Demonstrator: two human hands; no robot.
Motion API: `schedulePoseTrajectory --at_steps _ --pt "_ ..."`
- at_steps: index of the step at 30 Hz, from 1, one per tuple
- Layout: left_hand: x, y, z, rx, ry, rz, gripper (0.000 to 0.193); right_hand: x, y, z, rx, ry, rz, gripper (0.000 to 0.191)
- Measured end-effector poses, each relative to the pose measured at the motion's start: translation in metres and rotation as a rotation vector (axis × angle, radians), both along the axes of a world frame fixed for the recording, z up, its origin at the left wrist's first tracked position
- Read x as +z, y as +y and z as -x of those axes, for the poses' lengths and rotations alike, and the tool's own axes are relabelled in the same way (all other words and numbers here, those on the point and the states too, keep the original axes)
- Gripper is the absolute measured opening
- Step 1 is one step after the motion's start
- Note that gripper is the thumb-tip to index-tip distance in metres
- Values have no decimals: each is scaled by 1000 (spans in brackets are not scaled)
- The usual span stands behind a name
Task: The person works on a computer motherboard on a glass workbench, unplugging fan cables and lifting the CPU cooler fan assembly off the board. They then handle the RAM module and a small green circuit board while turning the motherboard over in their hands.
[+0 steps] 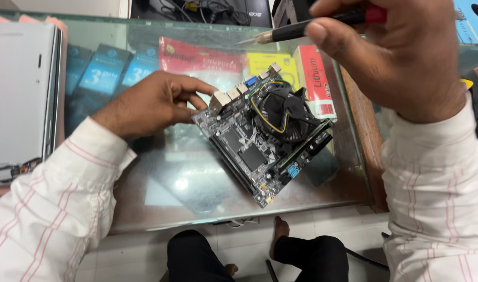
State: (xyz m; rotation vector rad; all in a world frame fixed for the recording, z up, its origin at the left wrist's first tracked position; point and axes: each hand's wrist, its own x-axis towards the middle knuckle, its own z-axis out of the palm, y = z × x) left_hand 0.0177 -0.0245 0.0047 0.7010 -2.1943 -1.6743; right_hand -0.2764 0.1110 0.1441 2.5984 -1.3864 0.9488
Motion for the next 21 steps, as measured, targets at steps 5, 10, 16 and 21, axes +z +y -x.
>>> schedulePoseTrajectory --at_steps 5,10,16,21 --pt "1 1 -5 -17 -42 -4 54 -67 -1 27 -109 -335 -18 19" --pt "9 8 -5 10 -130 -26 49 -100 -27 29 -94 -539 -174 21" --pt "21 16 -2 118 -181 -231 41 -130 -46 29 -16 -669 -418 31" --pt "30 25 2 160 -137 -140 47 -137 -48 38 -19 -653 -438 32"
